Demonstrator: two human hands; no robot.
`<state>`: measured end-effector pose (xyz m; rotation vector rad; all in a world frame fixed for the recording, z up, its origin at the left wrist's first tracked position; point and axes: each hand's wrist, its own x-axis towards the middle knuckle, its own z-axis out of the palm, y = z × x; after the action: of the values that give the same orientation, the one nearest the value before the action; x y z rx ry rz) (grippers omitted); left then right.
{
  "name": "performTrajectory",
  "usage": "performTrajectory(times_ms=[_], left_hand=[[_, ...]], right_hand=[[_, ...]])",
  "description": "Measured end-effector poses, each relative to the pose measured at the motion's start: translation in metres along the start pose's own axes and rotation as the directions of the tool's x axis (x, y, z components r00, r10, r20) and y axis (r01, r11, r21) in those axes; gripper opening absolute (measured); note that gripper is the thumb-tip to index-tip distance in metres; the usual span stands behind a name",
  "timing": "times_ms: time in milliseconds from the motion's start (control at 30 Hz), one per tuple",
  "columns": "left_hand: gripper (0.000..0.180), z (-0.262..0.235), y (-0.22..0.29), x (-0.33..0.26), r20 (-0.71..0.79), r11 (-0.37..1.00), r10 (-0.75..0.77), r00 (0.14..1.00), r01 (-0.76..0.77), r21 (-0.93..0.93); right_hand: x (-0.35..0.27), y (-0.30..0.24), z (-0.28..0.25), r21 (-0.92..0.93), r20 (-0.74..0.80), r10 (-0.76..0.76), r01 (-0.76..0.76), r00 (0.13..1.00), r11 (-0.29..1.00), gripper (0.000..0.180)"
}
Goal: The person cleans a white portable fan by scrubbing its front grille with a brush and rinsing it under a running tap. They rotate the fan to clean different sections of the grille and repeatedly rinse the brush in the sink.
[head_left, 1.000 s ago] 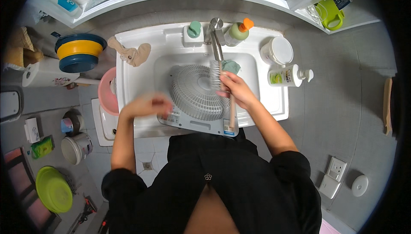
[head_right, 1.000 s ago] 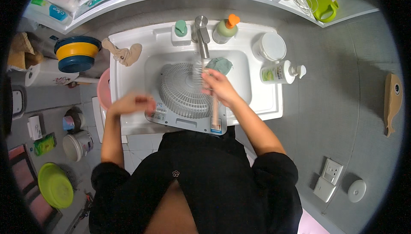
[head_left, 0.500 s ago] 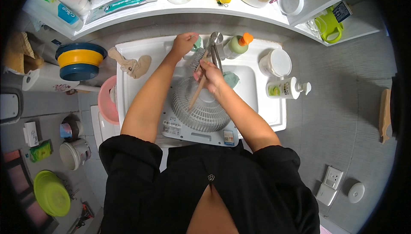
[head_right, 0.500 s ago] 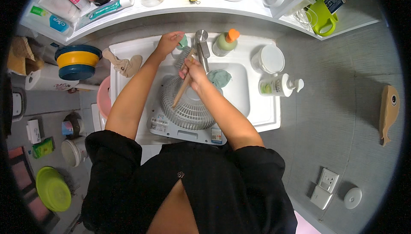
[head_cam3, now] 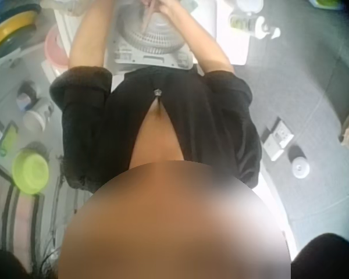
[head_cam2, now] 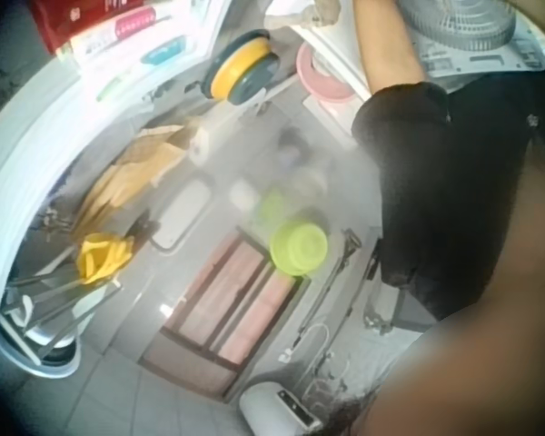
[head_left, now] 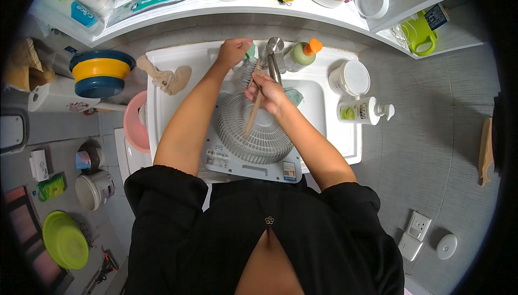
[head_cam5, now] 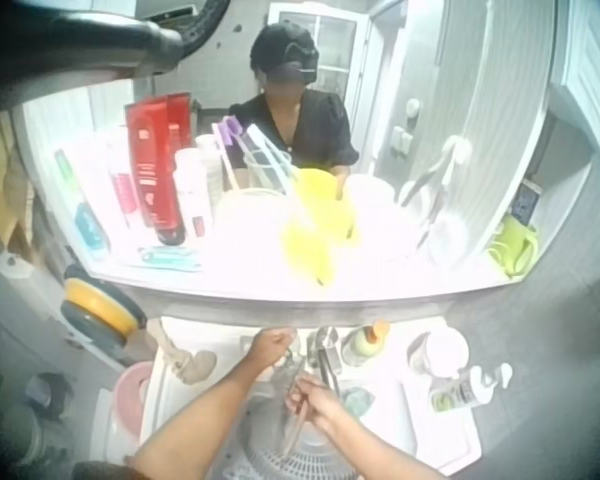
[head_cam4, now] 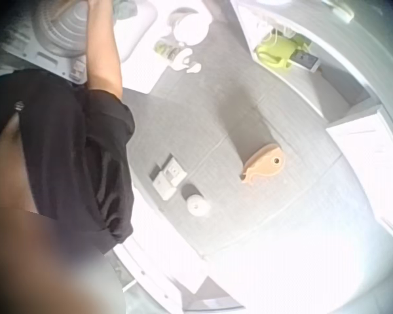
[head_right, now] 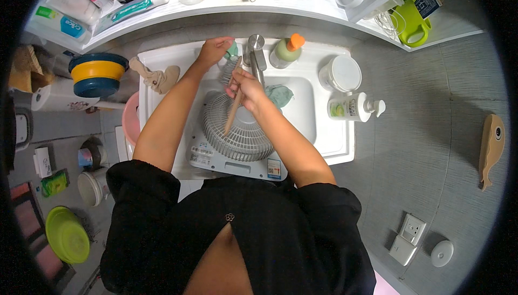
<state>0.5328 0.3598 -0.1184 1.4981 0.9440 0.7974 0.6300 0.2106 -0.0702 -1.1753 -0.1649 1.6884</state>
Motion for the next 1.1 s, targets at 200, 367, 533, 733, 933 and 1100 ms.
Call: performTrajectory(times_ms=[200, 367, 533, 733, 933, 1100], left_hand=[[0.031, -0.011, -0.007, -0.013, -0.150, 0.995, 0.068, 0.986, -0.077, -0.060], [0.021, -0.060, 0.111, -0.150, 0.282, 0.971, -0.170, 0.944, 0.209, -0.114], [0.020, -0.096, 0.067, -0.318, 0.602, 0.773, -0.613, 0.511, 0.545, 0.325], [0.052, 0.001, -0.012, -0.384, 0.454, 0.670, -0.507, 0.733, 0.666, -0.328], [0.055, 0.049, 0.004, -0.343, 0.354, 0.654, -0.315, 0.881, 0.472, -0.592], [0.052, 0.066, 0.042, -0.308, 0.282, 0.402, -0.233, 0.931, 0.356, -0.843]], right_hand=[[-0.030, -0.006, 0.004, -0.070, 0.084, 0.020, -0.014, 0.996, 0.997, 0.008], [-0.103, -0.025, -0.010, -0.415, 0.062, 0.086, -0.053, 0.994, 0.908, 0.029], [-0.148, -0.017, -0.040, -0.742, 0.157, 0.035, 0.094, 0.987, 0.664, 0.041], [-0.174, 0.001, -0.027, -0.915, 0.283, 0.082, 0.243, 0.956, 0.322, 0.042], [-0.198, -0.006, -0.022, -0.921, 0.386, -0.030, 0.387, 0.922, 0.041, 0.041], [-0.192, -0.009, -0.004, -0.694, 0.682, -0.174, 0.552, 0.711, -0.462, 0.040]])
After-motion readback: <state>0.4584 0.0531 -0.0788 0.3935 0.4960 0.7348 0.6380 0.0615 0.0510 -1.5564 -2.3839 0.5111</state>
